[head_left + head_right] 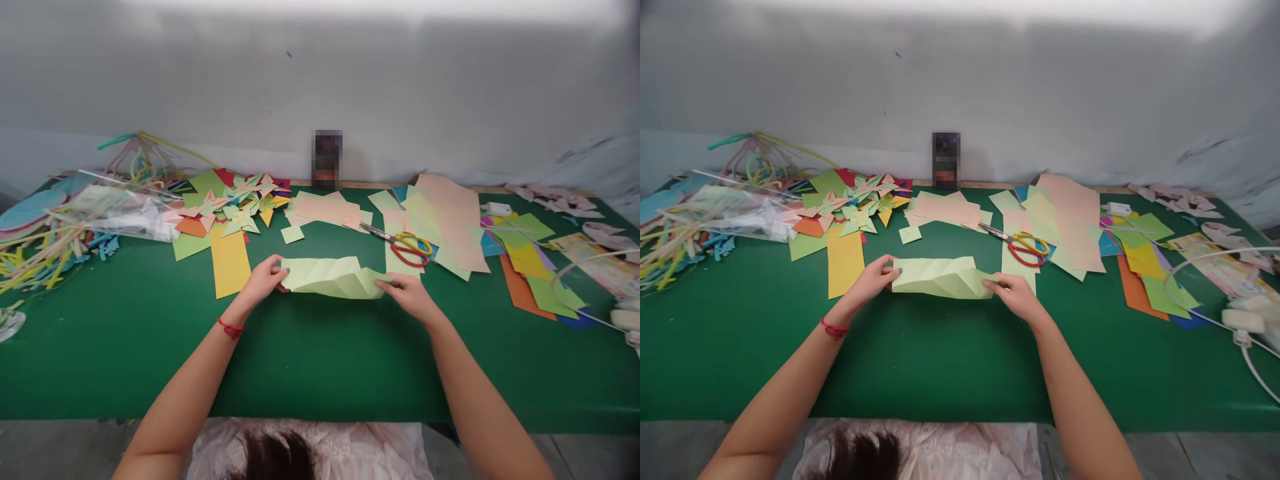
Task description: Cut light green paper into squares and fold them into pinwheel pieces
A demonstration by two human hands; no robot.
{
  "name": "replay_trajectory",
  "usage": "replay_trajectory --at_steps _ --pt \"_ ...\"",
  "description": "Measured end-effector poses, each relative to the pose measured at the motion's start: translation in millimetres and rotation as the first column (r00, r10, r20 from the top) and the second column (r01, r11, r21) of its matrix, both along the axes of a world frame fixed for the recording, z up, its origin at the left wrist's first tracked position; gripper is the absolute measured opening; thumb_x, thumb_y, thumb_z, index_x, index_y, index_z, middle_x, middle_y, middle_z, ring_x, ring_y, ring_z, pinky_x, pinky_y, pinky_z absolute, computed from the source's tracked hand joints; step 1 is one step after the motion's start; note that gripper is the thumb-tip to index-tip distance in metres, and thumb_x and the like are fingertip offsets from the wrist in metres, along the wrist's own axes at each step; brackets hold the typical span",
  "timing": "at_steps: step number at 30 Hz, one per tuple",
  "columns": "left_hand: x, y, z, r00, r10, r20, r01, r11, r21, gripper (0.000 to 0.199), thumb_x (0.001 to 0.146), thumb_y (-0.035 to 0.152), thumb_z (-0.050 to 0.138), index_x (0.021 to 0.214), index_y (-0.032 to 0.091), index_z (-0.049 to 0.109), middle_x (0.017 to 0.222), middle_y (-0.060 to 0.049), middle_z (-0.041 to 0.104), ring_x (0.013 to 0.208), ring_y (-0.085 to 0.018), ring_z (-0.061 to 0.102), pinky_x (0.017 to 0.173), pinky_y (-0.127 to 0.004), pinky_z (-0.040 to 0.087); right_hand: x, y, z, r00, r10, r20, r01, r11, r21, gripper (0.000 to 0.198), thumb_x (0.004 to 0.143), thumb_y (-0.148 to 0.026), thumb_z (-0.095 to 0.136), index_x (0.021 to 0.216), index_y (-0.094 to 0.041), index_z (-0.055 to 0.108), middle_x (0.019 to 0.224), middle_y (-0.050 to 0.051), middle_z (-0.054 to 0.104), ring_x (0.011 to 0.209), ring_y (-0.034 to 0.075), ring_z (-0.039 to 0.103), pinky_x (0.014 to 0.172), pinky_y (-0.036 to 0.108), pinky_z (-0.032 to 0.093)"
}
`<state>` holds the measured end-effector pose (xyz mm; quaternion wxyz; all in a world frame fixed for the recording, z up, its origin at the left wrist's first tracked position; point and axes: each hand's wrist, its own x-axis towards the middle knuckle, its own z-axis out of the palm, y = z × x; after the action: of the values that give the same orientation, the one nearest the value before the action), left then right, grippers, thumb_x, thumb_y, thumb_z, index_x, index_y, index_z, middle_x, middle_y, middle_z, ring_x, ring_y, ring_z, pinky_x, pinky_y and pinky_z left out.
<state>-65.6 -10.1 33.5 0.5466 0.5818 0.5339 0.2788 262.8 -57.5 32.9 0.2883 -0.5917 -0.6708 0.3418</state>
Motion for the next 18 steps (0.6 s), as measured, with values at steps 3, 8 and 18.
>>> replay_trajectory --at_steps 3,8,18 --pt "-2.0 -2.7 -12.5 0.996 0.019 -0.091 -0.013 0.998 0.063 0.044 0.08 0.024 0.049 0.123 0.021 0.042 0.076 0.0 0.059 0.06 -0.013 0.059 0.059 -0.028 0.051 -14.0 7.5 -8.4 0.996 0.003 0.087 0.002 0.998 -0.057 0.036 0.083 -0.047 0.046 0.071 -0.019 0.065 0.065 0.0 0.062 0.058 0.015 0.052 0.051 0.026 0.039" --pt "0.5 -24.0 -12.4 0.872 0.177 -0.457 0.131 0.814 0.565 0.046 0.077 0.006 0.044 0.12 0.023 0.05 0.134 -0.011 0.041 0.12 -0.026 0.044 0.096 -0.046 0.04 -29.4 19.7 -12.9 0.956 0.07 0.284 -0.069 0.998 -0.014 0.037 0.086 -0.044 0.041 0.062 -0.021 0.057 0.052 -0.003 0.052 0.05 0.013 0.045 0.048 0.024 0.032" --pt "7.9 -58.9 -2.5 0.982 -0.114 -0.15 0.141 0.974 0.18 0.023 0.086 0.032 0.047 0.1 0.02 0.06 0.116 -0.006 0.06 0.11 -0.024 0.053 0.095 -0.037 0.041 -30.2 23.5 -16.2 0.925 0.097 0.367 -0.097 0.995 -0.019 0.029 0.088 -0.039 0.04 0.075 -0.023 0.06 0.061 -0.001 0.059 0.056 0.015 0.051 0.055 0.025 0.035"
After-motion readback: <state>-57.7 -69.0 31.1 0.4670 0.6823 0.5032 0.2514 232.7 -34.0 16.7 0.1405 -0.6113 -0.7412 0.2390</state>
